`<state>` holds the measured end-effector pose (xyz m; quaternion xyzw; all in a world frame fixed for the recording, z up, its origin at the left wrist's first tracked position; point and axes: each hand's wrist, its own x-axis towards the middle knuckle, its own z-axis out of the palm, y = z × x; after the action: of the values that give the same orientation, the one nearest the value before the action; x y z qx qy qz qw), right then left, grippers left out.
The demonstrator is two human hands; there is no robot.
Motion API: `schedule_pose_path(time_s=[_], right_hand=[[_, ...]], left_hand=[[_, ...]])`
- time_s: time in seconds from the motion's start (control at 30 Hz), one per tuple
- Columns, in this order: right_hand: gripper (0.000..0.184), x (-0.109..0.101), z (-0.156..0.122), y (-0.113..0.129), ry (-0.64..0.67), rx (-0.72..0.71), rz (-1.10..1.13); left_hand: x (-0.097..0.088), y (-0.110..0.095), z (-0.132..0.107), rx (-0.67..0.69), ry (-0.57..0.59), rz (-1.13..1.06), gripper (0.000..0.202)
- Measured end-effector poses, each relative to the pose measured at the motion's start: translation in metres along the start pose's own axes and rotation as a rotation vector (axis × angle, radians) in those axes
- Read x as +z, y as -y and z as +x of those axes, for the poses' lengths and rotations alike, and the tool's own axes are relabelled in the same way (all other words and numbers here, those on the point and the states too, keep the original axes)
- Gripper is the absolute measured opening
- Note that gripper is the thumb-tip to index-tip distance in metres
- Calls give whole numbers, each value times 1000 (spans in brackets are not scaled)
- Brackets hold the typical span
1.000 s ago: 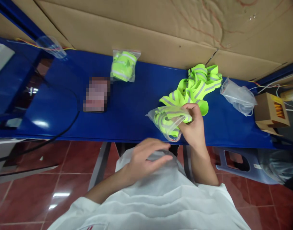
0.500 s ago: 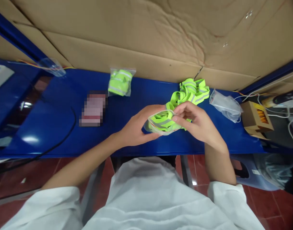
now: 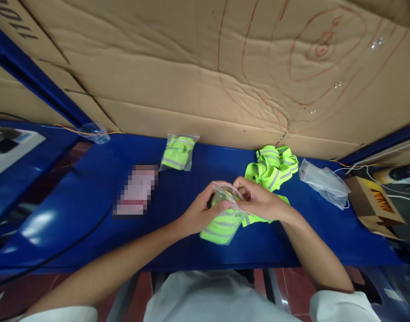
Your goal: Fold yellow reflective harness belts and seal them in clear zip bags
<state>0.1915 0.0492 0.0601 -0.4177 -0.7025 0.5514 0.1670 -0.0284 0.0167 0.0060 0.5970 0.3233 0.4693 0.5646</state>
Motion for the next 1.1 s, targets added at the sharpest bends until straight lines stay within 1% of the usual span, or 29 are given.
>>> schedule_pose_path(time_s=[0.07,0.1,0.17,0.23,0.3,0.37,0.47,0.57,0.67,0.77,0.83,0.9,1.03,1.1], right_hand=[[34,8,3,-7,-80,10,-92],[31,10,3,-10,-96,-1,-94],[28,12,0,-13,-101,-64,-3],[35,8,-6,-14,-112,-155,74],[41,4,-13,-15,-157,-218,47],[37,2,-18,-17,-213,-214,20],[30,0,-19,-22,-316,-148,134],[33,1,-16,-26,-344,-114,215],[35,1,-15,-27,-340,-149,117],[40,0,-16,-25,-296,-155,1],[43,-1,-17,-24,-274,-117,-19],[49,-2,-18,-24,-281,-102,-22],[50,-2,-17,-28,-333,-148,-116],[48,-3,-16,-30,-332,-148,-150]], left_hand=[[3,0,-2,-72,-6,-70,40],[3,0,-3,-113,-14,-104,41],[0,-1,-3,-204,-52,-173,43],[-4,-3,-3,-290,-102,-238,45],[-7,-3,-3,-351,-137,-289,47],[-10,-3,-3,-393,-140,-333,50],[-12,-1,-1,-442,-103,-375,57],[-15,-1,3,-456,-44,-373,52],[-18,-4,6,-475,-21,-369,50],[-18,-8,6,-491,-60,-387,55],[-16,-10,5,-496,-118,-389,59],[-14,-10,4,-489,-165,-356,62],[-16,-7,7,-424,-170,-229,57],[-19,-5,9,-397,-162,-190,51]])
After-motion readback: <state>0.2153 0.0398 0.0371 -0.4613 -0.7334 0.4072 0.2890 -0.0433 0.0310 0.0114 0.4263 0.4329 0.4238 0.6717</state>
